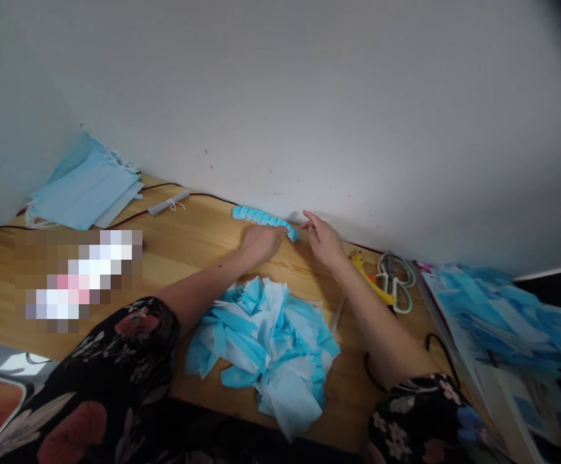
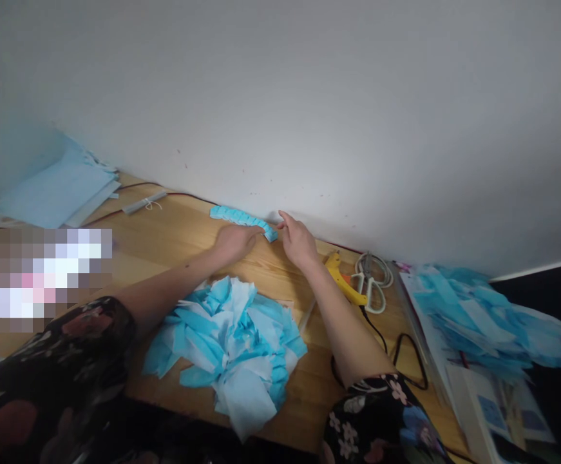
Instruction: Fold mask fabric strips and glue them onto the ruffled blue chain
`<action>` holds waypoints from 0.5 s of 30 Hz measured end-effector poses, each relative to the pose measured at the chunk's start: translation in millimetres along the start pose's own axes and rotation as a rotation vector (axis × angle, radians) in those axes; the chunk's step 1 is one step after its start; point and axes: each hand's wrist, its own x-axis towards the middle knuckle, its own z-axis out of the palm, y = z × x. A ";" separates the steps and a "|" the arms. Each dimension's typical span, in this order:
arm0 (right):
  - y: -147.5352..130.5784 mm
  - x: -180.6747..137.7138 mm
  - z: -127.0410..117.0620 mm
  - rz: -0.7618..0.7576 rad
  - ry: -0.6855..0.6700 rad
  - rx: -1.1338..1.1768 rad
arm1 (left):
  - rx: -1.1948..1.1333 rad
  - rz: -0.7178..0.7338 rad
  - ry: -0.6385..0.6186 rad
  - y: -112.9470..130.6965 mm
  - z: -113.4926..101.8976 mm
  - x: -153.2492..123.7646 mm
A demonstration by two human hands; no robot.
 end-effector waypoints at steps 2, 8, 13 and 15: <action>0.5 -3.3 0.5 -0.048 0.016 -0.008 | 0.003 -0.006 -0.007 0.2 0.8 0.5; -0.8 -8.3 13.4 -0.106 -0.054 -0.044 | -0.009 -0.012 -0.001 -0.2 3.1 1.7; 0.3 -3.1 16.3 -0.091 -0.107 -0.010 | -0.012 -0.004 -0.004 -1.0 2.7 1.4; 3.3 0.7 12.3 -0.057 -0.077 0.081 | -0.022 0.000 -0.003 -1.1 2.2 1.3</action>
